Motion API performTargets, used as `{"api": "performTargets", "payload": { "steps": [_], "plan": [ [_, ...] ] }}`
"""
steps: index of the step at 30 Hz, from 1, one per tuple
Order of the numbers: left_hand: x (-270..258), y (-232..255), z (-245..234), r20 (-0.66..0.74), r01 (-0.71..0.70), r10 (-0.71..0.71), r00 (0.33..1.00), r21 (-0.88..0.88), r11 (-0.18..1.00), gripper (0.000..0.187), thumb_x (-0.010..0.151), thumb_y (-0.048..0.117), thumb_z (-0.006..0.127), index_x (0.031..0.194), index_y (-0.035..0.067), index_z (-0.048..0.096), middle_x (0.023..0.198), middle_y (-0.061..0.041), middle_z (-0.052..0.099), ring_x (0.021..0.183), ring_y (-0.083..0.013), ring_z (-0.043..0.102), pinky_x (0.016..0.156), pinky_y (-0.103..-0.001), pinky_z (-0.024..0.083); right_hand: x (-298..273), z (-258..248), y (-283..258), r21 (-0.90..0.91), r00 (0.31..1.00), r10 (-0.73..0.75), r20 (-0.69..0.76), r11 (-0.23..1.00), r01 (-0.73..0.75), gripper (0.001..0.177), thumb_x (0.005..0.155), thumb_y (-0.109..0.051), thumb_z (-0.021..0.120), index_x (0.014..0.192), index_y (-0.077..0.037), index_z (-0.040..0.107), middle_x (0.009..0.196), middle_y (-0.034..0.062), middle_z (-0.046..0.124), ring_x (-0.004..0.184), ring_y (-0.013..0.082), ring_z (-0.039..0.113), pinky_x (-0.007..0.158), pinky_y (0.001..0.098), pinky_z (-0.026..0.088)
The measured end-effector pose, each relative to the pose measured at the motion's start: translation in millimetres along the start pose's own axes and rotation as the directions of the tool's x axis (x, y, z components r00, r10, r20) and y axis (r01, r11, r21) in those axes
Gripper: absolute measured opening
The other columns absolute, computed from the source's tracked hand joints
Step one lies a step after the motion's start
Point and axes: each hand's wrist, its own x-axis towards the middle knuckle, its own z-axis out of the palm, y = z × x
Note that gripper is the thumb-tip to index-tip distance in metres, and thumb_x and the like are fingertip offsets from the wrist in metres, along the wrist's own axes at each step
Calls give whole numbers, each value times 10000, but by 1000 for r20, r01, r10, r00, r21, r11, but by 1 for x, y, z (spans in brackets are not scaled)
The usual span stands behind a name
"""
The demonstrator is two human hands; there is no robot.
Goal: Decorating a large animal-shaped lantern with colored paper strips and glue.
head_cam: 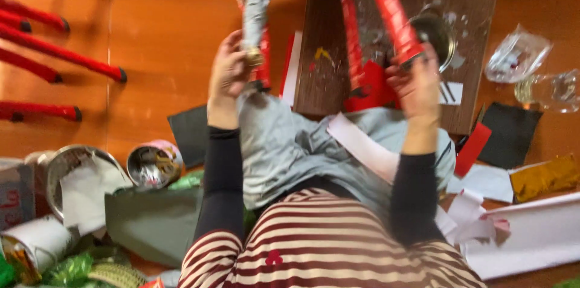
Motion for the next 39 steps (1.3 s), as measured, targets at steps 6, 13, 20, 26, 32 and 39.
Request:
{"api": "performTargets", "payload": {
  "steps": [6, 13, 20, 26, 32, 39],
  "plan": [
    [-44, -83, 39, 11, 280, -280, 960, 29, 960, 715, 919, -59, 619, 1527, 172, 322, 1319, -104, 621, 1090, -268, 696, 940, -452, 605, 8, -137, 27, -200, 984, -73, -160, 979, 40, 573, 1146, -133, 587, 1654, -131, 323, 1256, 141, 678, 993, 222, 700, 771, 349, 586],
    [-64, -108, 8, -60, 432, -435, 898, -67, 900, 524, 1049, 360, 478, 1538, 236, 335, 1267, -70, 642, 1091, -289, 701, 925, -491, 600, -23, -110, 53, -866, 660, -748, 68, 284, 412, 467, 1058, 143, 659, 1490, 11, 539, 1250, 144, 689, 1172, 236, 692, 1018, 386, 615],
    [-106, -178, -67, -196, 458, -424, 884, 191, 868, 430, 1073, 306, 516, 1453, 113, 463, 1269, -129, 685, 1154, -255, 676, 949, -426, 568, -27, -211, 59, -697, 772, -579, -262, 667, 263, 108, 1026, -17, 761, 1036, 15, 658, 842, 18, 662, 629, 85, 604, 526, 240, 501],
    [-95, -140, -13, -180, 465, -453, 873, 28, 885, 489, 1039, 387, 529, 1438, 111, 471, 1304, -168, 664, 1178, -288, 668, 973, -433, 573, -20, -383, 54, -716, 645, -501, -576, 691, -103, 57, 1077, -78, 600, 1070, -22, 599, 730, 21, 636, 537, 102, 597, 431, 255, 460],
    [-58, -136, 40, -83, 401, -459, 884, -369, 838, 723, 931, 500, 596, 1494, 106, 371, 1279, -223, 663, 1091, -389, 708, 879, -509, 606, -30, -297, 54, -696, 629, -590, -506, 710, 106, 268, 1063, 2, 425, 1311, -29, 520, 922, 83, 669, 651, 137, 629, 547, 264, 536],
    [-29, -147, 54, -176, 359, -365, 914, -68, 931, 952, 871, 89, 762, 1570, 244, 134, 1003, -179, 642, 717, -259, 701, 637, -454, 629, -31, -89, 4, -661, 764, -540, -353, 722, 204, 445, 1121, -193, 484, 1524, -120, 308, 1173, 34, 624, 910, 158, 705, 673, 281, 615]
  ]
}}
